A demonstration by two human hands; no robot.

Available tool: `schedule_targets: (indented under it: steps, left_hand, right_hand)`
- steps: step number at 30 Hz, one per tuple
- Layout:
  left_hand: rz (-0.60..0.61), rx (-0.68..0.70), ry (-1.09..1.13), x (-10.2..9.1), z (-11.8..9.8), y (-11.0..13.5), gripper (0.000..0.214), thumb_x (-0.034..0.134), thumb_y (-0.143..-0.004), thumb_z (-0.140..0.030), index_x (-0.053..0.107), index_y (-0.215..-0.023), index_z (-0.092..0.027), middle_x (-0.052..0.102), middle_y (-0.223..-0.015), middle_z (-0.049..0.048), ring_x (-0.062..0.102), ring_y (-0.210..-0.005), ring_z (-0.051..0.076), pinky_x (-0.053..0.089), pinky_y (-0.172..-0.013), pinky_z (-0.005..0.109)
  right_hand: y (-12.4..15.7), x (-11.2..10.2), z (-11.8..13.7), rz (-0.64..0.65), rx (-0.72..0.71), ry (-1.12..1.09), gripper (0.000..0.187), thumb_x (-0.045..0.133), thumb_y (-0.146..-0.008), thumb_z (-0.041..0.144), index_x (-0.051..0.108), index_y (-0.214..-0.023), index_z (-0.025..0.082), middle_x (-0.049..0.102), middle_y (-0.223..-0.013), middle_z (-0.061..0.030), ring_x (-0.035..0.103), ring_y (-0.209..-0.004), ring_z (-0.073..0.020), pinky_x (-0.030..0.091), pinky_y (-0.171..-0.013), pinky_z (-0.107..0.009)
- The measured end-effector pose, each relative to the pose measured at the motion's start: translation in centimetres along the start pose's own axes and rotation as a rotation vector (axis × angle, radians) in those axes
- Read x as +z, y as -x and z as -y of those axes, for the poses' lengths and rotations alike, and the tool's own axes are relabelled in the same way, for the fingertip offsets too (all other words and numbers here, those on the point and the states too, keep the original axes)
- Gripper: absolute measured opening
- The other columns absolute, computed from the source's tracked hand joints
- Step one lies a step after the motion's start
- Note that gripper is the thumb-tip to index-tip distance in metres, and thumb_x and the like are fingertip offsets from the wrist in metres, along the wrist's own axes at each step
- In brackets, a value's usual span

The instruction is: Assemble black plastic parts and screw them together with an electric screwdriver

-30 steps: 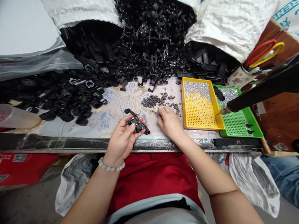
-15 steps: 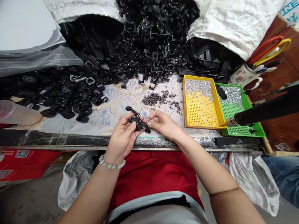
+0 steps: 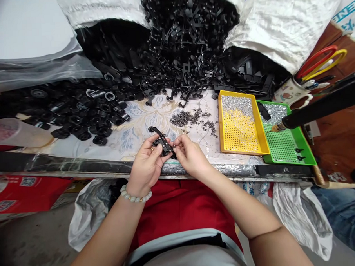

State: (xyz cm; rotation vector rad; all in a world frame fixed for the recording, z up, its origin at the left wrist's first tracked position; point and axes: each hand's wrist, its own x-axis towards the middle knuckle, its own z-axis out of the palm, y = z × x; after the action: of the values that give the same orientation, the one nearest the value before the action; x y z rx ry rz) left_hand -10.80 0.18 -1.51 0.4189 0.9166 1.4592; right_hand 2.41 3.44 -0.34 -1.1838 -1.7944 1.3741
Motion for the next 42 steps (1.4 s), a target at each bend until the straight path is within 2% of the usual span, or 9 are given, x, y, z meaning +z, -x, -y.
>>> schedule_targets:
  steps: [4,11,15,19,25,31,35,39,42]
  left_hand:
    - [-0.016,0.032,0.006,-0.2,0.2,0.0,0.037,0.069,-0.074,-0.023,0.054,-0.107,-0.022,0.067,-0.088,0.0007,0.064,-0.094,0.016,0.052,-0.085,0.036]
    - [0.095,-0.066,-0.010,-0.8,-0.5,-0.1,0.030,0.065,-0.078,-0.023,0.055,-0.106,-0.024,0.064,-0.098,0.0014,0.062,-0.094,0.015,0.054,-0.076,0.029]
    - [0.129,-0.051,-0.050,-1.0,-0.7,-0.1,0.030,0.064,-0.079,-0.023,0.057,-0.108,-0.023,0.060,-0.112,0.0036,0.060,-0.097,0.015,0.053,-0.078,0.029]
    - [0.090,0.105,-0.178,-0.9,-0.3,-0.1,0.035,0.058,-0.084,-0.025,0.053,-0.119,-0.023,0.051,-0.131,0.0062,0.054,-0.112,0.016,0.046,-0.093,0.027]
    - [-0.007,0.304,-0.347,-0.8,0.1,-0.5,0.039,0.051,-0.088,-0.025,0.043,-0.126,-0.023,0.044,-0.137,0.0090,0.046,-0.124,0.017,0.039,-0.103,0.031]
    - [-0.117,0.513,-0.650,-1.0,-0.9,-0.1,0.031,0.052,-0.088,-0.024,0.050,-0.118,-0.019,0.048,-0.128,0.0108,0.050,-0.114,0.016,0.044,-0.095,0.029]
    - [-0.165,0.572,-0.698,-0.4,-0.2,0.1,0.026,0.045,-0.091,-0.025,0.051,-0.115,-0.019,0.051,-0.123,0.0104,0.051,-0.109,0.015,0.044,-0.091,0.029]
    - [-0.148,0.619,-0.816,-0.5,-1.1,-0.4,0.027,0.048,-0.089,-0.026,0.051,-0.115,-0.019,0.052,-0.121,0.0103,0.052,-0.108,0.017,0.046,-0.086,0.031]
    - [-0.151,0.678,-1.129,-1.7,-4.7,-3.2,0.027,0.054,-0.085,-0.024,0.055,-0.111,-0.019,0.057,-0.113,0.0084,0.052,-0.105,0.020,0.043,-0.091,0.037]
  right_hand:
    - [0.0,-0.2,0.2,0.008,-0.002,0.013,0.007,0.050,-0.081,0.021,0.045,-0.086,0.020,0.056,-0.084,-0.0002,0.053,-0.071,-0.0107,0.043,-0.068,-0.024]
    - [-1.9,-2.7,0.8,0.070,-0.006,-0.041,0.019,0.058,-0.080,0.035,0.060,-0.079,0.017,0.060,-0.079,-0.0014,0.052,-0.075,-0.0121,0.040,-0.073,-0.026]
    - [-2.6,-1.8,0.9,0.205,0.087,-0.275,0.027,0.068,-0.070,0.042,0.062,-0.067,0.016,0.059,-0.069,0.0006,0.050,-0.067,-0.0107,0.039,-0.068,-0.026]
    - [-2.1,-0.5,0.8,0.201,0.178,-0.423,0.029,0.075,-0.063,0.040,0.060,-0.062,0.016,0.054,-0.063,0.0038,0.045,-0.062,-0.0086,0.036,-0.066,-0.024]
    - [-1.5,1.1,0.1,0.058,0.244,-0.580,0.023,0.075,-0.066,0.036,0.061,-0.067,0.018,0.055,-0.068,0.0040,0.047,-0.068,-0.0096,0.039,-0.074,-0.026]
    - [-1.1,3.6,0.6,-0.043,0.212,-0.764,0.019,0.076,-0.065,0.034,0.067,-0.075,0.020,0.062,-0.075,0.0014,0.053,-0.074,-0.0116,0.042,-0.081,-0.027]
    - [-0.9,5.1,1.2,-0.149,0.208,-0.889,0.027,0.078,-0.061,0.035,0.069,-0.083,0.022,0.066,-0.088,-0.0013,0.056,-0.085,-0.0144,0.042,-0.087,-0.029]
    - [-1.7,3.5,0.6,-0.242,0.158,-0.778,0.023,0.079,-0.060,0.035,0.068,-0.075,0.021,0.062,-0.081,0.0009,0.054,-0.079,-0.0117,0.043,-0.083,-0.027]
    - [-2.6,0.5,-1.0,-0.354,0.065,-0.636,0.023,0.078,-0.060,0.035,0.067,-0.073,0.021,0.058,-0.080,0.0018,0.051,-0.076,-0.0102,0.041,-0.079,-0.025]
